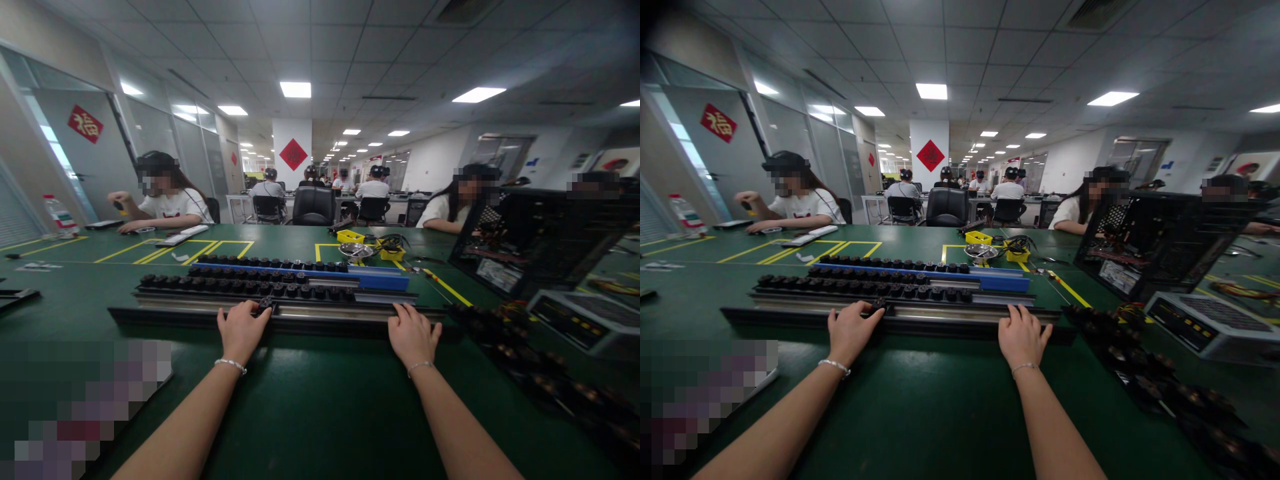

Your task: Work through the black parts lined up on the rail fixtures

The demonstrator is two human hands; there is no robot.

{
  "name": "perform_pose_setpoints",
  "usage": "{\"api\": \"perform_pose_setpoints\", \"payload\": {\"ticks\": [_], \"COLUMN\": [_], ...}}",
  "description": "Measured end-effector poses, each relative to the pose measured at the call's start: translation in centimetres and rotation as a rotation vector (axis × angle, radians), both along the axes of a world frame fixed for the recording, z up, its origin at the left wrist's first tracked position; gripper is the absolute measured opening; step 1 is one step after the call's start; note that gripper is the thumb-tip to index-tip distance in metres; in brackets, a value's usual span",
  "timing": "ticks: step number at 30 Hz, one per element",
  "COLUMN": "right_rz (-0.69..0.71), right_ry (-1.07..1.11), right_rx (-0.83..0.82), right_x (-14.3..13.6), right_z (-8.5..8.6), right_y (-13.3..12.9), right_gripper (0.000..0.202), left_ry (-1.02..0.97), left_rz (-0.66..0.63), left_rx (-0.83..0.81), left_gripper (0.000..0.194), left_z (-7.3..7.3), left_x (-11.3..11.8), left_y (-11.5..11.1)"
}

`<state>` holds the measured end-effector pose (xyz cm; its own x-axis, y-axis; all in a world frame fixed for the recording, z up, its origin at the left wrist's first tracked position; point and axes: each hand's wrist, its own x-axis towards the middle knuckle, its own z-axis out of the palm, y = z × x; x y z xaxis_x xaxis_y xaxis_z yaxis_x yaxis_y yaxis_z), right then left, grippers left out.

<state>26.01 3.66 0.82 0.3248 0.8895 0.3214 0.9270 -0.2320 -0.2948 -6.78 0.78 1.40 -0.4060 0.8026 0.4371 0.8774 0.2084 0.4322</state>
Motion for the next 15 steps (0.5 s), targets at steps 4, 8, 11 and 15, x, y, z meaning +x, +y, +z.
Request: {"api": "perform_pose_setpoints", "payload": {"ticks": [4,8,11,15], "right_rz": [0.007,0.001,0.008,0.001], "right_ry": [-0.007,-0.011,-0.011,-0.014], "right_rx": [-0.012,-0.014,-0.016,0.012], "right_x": [0.03,0.05,0.07,0.07], "right_z": [0.04,0.08,0.03,-0.24], "right_y": [0.02,0.03,0.04,0.12], "right_gripper": [0.050,0.050,0.050,0.049], "left_ry": [-0.009,-0.014,-0.013,-0.015], "left_rz": [0.003,0.004,-0.003,-0.003], "left_rx": [-0.009,-0.012,0.001,-0.004], "left_gripper": [0.030,0.030,0.030,0.031], "left_z": [0.02,-0.03,-0.05,0.02], "left_x": [-0.04,-0.05,-0.02,0.02], "left_y": [0.03,0.05,0.02,-0.03]}}
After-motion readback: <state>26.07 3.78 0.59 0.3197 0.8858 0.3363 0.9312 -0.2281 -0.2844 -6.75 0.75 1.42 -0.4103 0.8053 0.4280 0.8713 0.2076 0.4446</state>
